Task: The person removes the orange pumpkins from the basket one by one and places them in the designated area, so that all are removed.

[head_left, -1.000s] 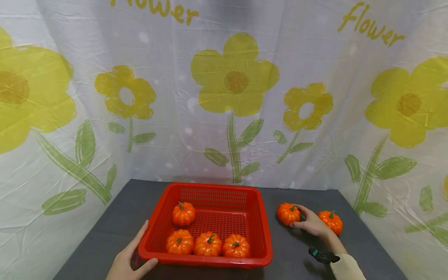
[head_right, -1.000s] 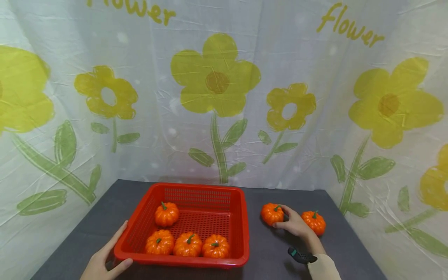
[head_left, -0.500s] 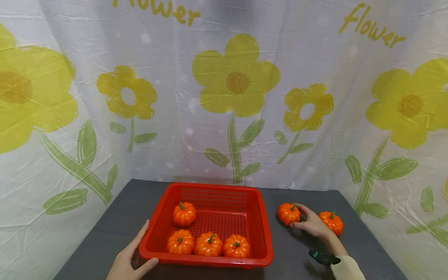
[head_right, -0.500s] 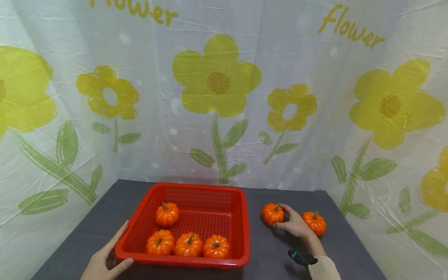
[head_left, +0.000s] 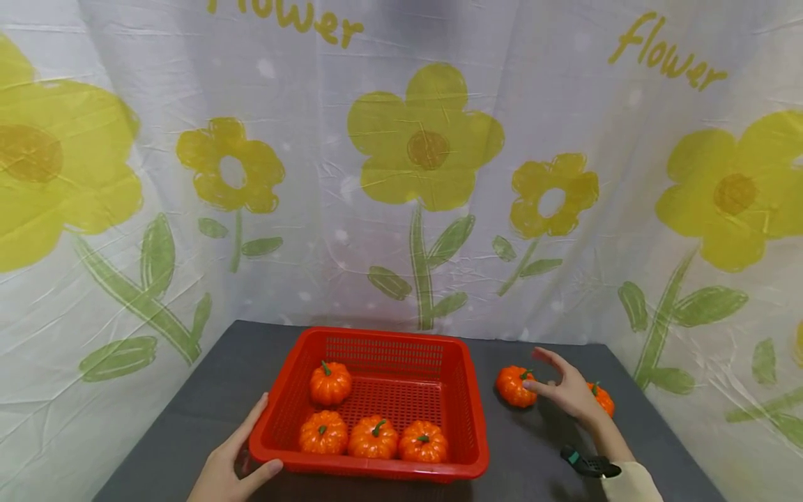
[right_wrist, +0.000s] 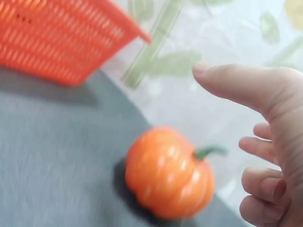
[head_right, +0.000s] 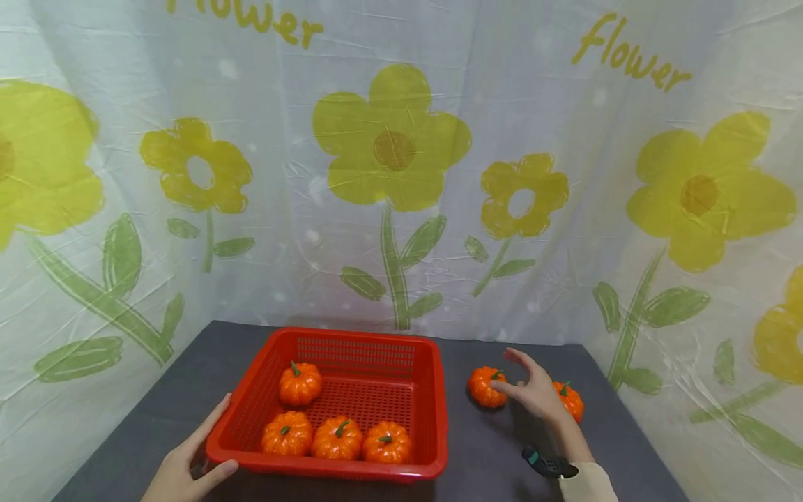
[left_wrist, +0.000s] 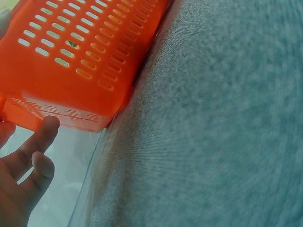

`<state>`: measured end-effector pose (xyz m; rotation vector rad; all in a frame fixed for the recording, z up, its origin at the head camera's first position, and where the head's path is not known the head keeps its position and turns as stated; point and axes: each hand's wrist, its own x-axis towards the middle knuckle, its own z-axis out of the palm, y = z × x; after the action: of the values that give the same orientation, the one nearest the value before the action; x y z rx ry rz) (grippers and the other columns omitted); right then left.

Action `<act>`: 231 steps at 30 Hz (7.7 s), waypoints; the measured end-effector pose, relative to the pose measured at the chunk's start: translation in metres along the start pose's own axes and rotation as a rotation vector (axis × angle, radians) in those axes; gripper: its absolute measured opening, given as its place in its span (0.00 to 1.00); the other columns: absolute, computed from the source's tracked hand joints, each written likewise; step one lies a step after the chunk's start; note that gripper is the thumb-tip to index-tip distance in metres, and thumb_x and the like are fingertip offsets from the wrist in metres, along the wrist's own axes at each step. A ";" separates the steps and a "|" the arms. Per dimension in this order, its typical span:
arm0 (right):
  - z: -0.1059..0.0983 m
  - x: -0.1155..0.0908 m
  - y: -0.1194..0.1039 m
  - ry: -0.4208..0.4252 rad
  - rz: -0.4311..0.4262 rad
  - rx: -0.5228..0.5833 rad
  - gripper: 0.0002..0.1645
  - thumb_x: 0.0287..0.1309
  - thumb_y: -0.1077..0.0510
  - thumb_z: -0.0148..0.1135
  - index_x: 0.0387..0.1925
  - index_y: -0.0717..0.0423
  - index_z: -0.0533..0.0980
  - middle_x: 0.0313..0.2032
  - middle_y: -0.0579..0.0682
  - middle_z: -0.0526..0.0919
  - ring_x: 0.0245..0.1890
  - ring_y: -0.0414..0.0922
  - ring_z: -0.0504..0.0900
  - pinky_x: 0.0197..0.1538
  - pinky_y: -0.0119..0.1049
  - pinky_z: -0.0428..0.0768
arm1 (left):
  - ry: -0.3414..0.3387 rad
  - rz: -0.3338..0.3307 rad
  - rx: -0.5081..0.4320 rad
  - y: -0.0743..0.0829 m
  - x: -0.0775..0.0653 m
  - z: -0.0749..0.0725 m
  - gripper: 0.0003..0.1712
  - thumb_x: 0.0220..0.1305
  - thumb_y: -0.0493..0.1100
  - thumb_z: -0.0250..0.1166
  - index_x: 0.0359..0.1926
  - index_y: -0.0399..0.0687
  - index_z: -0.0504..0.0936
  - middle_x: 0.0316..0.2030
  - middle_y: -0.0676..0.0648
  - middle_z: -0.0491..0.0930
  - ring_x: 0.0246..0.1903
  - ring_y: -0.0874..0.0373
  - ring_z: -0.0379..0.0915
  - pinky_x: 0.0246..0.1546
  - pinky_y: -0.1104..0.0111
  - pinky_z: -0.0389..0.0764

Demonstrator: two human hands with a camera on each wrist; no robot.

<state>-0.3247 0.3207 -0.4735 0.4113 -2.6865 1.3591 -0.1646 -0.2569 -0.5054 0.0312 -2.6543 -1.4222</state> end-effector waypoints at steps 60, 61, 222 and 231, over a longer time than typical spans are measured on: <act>0.211 0.107 -0.209 -0.429 -0.365 0.133 0.39 0.59 0.53 0.80 0.70 0.55 0.77 0.65 0.56 0.83 0.15 0.36 0.58 0.26 0.30 0.68 | -0.012 0.022 -0.026 -0.001 -0.002 0.001 0.55 0.68 0.53 0.75 0.86 0.56 0.52 0.79 0.35 0.61 0.59 0.47 0.81 0.43 0.72 0.83; 0.215 0.107 -0.209 -0.438 -0.354 0.126 0.39 0.60 0.53 0.80 0.71 0.55 0.77 0.65 0.55 0.83 0.16 0.37 0.59 0.28 0.30 0.69 | -0.013 0.018 -0.029 -0.001 -0.001 0.000 0.55 0.68 0.53 0.75 0.86 0.55 0.52 0.79 0.36 0.61 0.59 0.46 0.81 0.43 0.71 0.83; 0.057 -0.053 -0.004 0.014 0.150 0.014 0.50 0.51 0.51 0.85 0.73 0.59 0.73 0.65 0.63 0.79 0.12 0.35 0.58 0.21 0.31 0.67 | -0.019 -0.016 -0.091 0.001 0.001 0.003 0.58 0.67 0.53 0.75 0.87 0.56 0.50 0.78 0.33 0.63 0.41 0.64 0.80 0.32 0.69 0.80; 0.051 -0.060 0.000 0.002 0.149 0.006 0.49 0.51 0.51 0.85 0.72 0.61 0.73 0.67 0.66 0.78 0.12 0.34 0.57 0.21 0.31 0.68 | -0.026 -0.058 -0.068 0.002 0.002 0.003 0.58 0.67 0.55 0.75 0.87 0.57 0.49 0.78 0.34 0.64 0.47 0.58 0.82 0.35 0.70 0.81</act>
<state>-0.2656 0.2914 -0.5171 0.2132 -2.7609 1.4038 -0.1670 -0.2539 -0.5051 0.0841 -2.6448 -1.5397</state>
